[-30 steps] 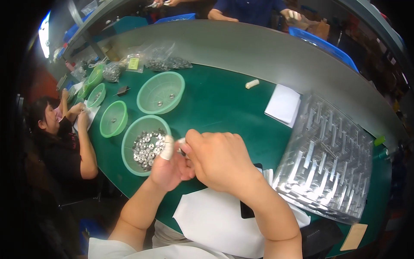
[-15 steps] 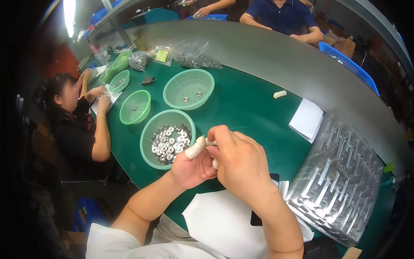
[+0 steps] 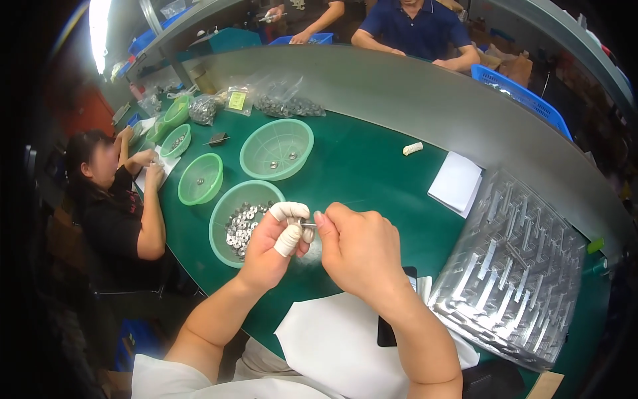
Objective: Picking up small white rings from a bowl and manually placing them onto a component using a thin metal tool.
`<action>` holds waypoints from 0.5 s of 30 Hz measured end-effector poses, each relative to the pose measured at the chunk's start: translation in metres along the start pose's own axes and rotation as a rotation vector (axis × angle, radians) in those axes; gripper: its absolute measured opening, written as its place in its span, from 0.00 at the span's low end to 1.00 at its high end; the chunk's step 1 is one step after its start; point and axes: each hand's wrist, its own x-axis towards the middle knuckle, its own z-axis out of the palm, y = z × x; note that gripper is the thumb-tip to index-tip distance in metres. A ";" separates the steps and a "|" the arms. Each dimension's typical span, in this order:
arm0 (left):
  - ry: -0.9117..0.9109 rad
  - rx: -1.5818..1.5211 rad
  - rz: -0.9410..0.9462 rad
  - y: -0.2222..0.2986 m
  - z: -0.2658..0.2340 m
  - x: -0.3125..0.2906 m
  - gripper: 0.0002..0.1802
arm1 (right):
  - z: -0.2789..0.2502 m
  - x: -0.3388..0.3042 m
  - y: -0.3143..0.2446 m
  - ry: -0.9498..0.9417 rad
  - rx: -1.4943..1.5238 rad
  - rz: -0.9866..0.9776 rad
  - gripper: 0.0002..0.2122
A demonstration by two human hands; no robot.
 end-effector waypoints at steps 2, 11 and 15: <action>-0.023 -0.046 -0.055 0.009 -0.001 0.003 0.13 | 0.002 0.000 0.004 0.057 0.058 -0.020 0.16; -0.225 -0.167 -0.108 0.023 -0.008 0.012 0.11 | 0.001 -0.001 0.006 -0.031 0.344 0.034 0.17; -0.129 0.517 0.141 0.029 -0.002 0.002 0.10 | 0.000 -0.002 0.003 -0.056 0.221 0.007 0.16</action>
